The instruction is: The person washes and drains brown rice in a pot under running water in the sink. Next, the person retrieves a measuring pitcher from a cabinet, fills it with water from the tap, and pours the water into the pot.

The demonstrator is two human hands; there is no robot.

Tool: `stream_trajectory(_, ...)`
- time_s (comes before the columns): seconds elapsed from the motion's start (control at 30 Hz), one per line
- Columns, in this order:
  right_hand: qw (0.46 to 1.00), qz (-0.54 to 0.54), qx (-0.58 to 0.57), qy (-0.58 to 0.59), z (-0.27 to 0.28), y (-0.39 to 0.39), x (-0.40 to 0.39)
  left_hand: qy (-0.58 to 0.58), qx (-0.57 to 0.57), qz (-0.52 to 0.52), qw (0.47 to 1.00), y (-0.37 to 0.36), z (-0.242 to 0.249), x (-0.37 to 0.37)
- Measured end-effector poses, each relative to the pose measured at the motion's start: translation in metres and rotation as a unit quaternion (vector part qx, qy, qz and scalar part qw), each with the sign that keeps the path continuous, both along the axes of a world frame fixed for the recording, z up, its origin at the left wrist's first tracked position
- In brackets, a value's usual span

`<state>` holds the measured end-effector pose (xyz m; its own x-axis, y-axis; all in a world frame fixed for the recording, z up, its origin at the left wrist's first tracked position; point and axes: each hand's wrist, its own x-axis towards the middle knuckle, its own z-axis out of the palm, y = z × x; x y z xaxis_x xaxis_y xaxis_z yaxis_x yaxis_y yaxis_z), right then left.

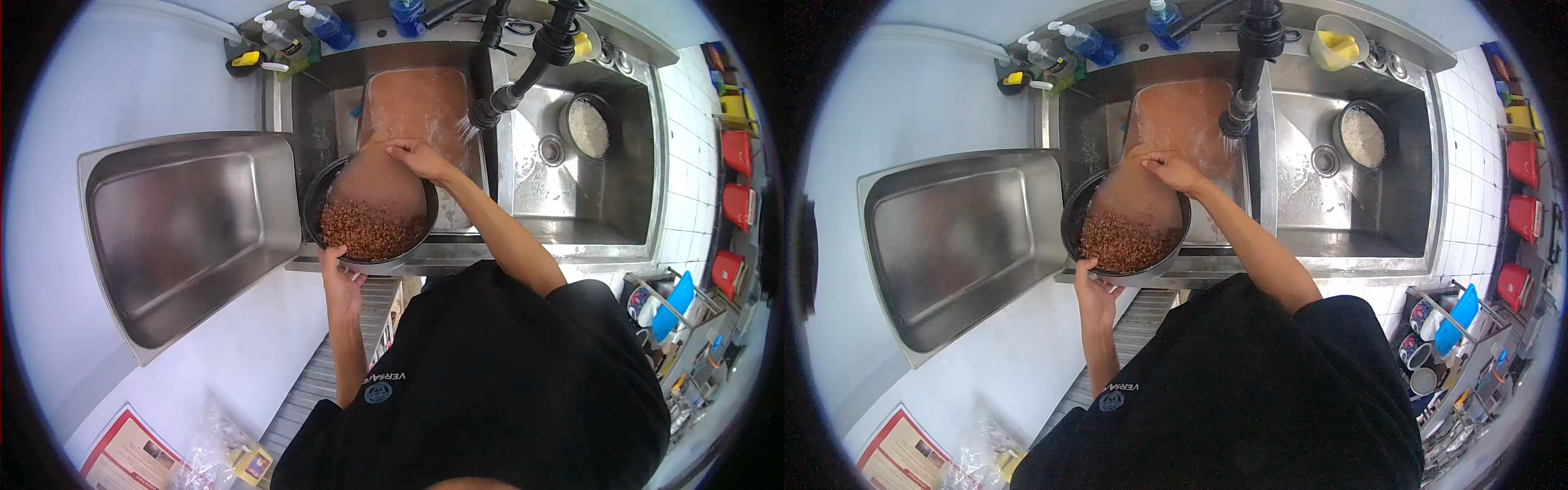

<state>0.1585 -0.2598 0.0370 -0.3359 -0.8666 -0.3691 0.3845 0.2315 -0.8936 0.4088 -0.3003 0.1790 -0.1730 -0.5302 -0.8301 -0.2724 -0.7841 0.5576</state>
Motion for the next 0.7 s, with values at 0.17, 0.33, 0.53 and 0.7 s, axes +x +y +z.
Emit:
stream_trajectory(0.17,1.0,-0.022,0.009,0.004,0.002,0.005,0.002,-0.029,-0.04,-0.001,0.999,-0.002,0.009,-0.011)
stream_trajectory(0.33,0.997,-0.054,-0.006,-0.048,-0.014,0.008,0.005,-0.047,-0.057,-0.011,0.997,-0.007,0.009,-0.013)
stream_trajectory(0.53,0.991,-0.084,-0.007,-0.105,-0.023,0.013,0.007,-0.032,-0.057,-0.04,0.997,-0.011,0.007,-0.011)
stream_trajectory(0.7,0.99,-0.107,0.0,-0.092,-0.026,0.016,0.009,-0.038,-0.078,-0.067,0.994,-0.008,0.021,-0.022)
